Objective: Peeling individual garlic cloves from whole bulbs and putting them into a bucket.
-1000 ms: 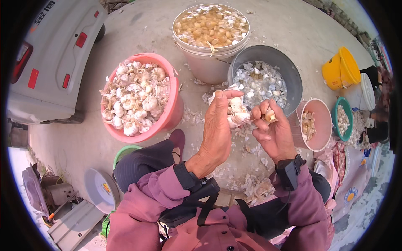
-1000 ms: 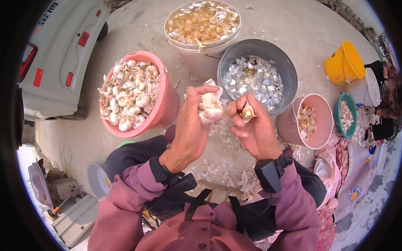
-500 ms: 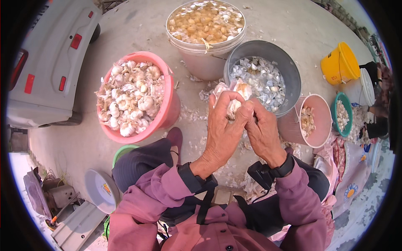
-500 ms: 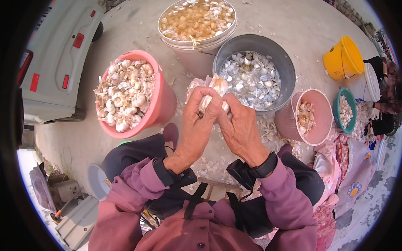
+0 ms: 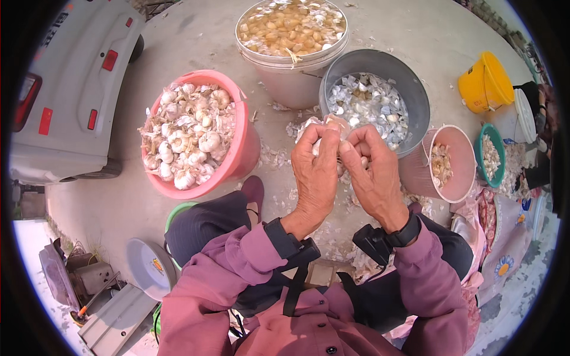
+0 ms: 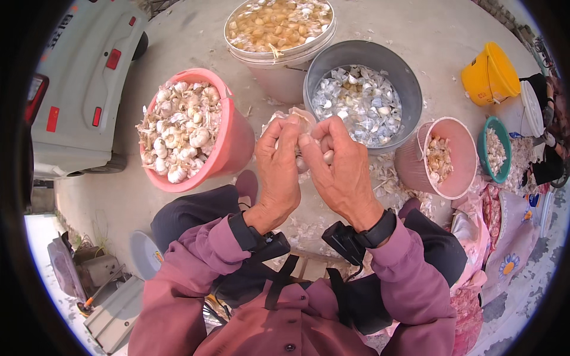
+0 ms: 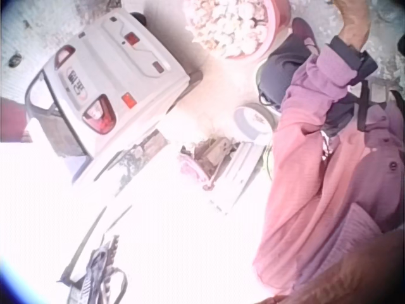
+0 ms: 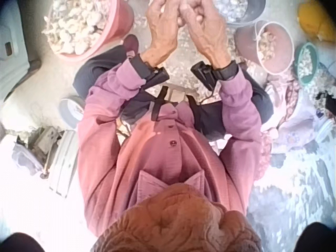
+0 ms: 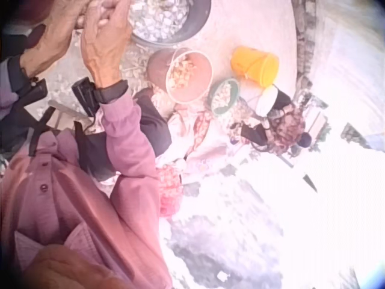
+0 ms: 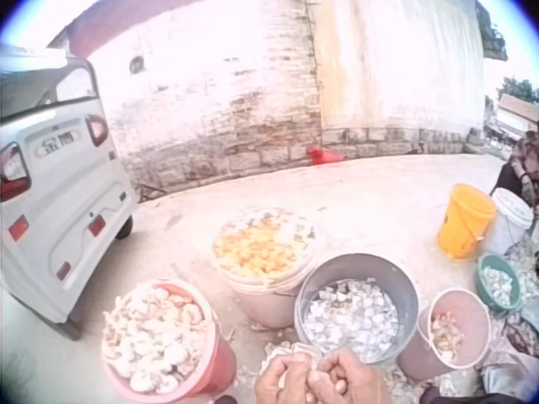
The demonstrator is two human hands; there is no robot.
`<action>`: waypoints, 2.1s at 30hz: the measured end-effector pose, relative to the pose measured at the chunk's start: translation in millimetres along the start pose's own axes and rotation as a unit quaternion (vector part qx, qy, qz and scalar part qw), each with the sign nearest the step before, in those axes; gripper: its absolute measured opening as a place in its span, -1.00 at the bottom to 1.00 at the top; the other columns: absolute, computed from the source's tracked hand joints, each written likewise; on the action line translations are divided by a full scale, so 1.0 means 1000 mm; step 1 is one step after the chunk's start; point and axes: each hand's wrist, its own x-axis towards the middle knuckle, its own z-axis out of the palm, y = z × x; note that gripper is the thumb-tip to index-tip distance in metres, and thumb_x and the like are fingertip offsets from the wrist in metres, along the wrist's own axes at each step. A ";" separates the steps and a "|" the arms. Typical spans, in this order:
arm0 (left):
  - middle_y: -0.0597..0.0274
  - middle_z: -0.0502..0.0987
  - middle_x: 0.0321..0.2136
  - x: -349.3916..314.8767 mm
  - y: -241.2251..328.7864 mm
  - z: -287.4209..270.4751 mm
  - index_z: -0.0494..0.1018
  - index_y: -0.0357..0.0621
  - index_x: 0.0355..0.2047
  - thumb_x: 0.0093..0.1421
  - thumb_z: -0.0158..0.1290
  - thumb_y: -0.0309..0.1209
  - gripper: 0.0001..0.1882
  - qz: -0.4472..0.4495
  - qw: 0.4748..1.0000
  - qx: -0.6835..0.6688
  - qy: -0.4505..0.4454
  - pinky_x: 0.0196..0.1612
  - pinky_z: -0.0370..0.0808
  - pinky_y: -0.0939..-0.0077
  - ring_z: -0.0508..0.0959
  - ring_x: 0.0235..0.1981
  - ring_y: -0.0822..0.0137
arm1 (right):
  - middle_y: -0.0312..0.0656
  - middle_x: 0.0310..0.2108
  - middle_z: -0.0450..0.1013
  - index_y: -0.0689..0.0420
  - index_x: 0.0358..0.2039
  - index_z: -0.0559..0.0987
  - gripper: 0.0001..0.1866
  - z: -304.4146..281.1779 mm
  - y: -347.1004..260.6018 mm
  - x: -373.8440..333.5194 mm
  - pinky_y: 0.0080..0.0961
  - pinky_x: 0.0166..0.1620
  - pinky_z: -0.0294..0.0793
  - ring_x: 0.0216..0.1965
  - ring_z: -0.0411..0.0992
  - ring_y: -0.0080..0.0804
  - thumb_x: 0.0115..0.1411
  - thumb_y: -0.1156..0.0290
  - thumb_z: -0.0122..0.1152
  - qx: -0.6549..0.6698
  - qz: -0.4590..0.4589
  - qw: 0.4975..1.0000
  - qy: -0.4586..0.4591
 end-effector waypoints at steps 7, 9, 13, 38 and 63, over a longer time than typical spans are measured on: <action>0.43 0.37 -0.51 0.003 0.016 0.010 0.38 -0.17 -0.48 0.36 -0.08 -0.31 -0.73 0.047 0.999 0.022 0.005 -0.38 0.31 0.65 0.32 -0.45 0.61 | -0.25 -0.64 0.40 0.19 -0.32 0.37 -0.79 0.004 0.001 0.001 -0.55 -0.51 0.28 -0.60 0.30 -0.62 0.25 0.35 0.17 -0.015 -0.049 0.999 0.007; 0.43 0.36 -0.53 0.003 0.020 0.009 0.38 -0.17 -0.50 0.35 -0.08 -0.32 -0.71 0.033 0.999 0.016 0.001 -0.39 0.30 0.65 0.31 -0.46 0.61 | -0.26 -0.64 0.40 0.19 -0.31 0.36 -0.79 0.004 0.001 0.001 -0.56 -0.51 0.28 -0.60 0.28 -0.63 0.25 0.35 0.17 -0.015 -0.044 0.999 0.001; 0.41 0.35 -0.57 0.006 0.015 0.002 0.37 -0.17 -0.57 0.34 -0.08 -0.32 -0.67 -0.006 1.000 -0.018 -0.003 -0.42 0.28 0.63 0.30 -0.51 0.59 | -0.27 -0.63 0.39 0.19 -0.27 0.35 -0.80 0.007 0.001 -0.001 -0.58 -0.48 0.28 -0.58 0.26 -0.65 0.26 0.37 0.14 0.013 -0.050 0.998 -0.020; 0.35 0.45 -0.48 0.021 0.045 -0.026 0.39 -0.05 -0.38 0.42 -0.22 -0.06 -0.61 -0.084 0.986 -0.141 -0.003 -0.39 0.39 0.56 0.46 -0.46 0.48 | -0.27 -0.41 0.39 0.06 -0.24 0.29 -0.79 -0.017 0.006 0.005 -0.73 -0.56 0.10 -0.65 0.07 -0.77 0.38 0.21 0.02 0.300 0.263 0.907 -0.131; 0.34 0.41 -0.18 -0.005 0.032 0.002 0.22 0.02 -0.14 0.34 0.02 -0.27 -0.78 -0.064 0.989 -0.095 -0.093 -0.13 0.37 0.48 0.41 -0.16 0.50 | -0.17 -0.51 0.43 0.22 -0.17 0.39 -0.71 -0.009 -0.007 0.005 -0.47 -0.47 0.35 -0.56 0.38 -0.44 0.28 0.26 0.14 -0.052 -0.078 0.996 0.008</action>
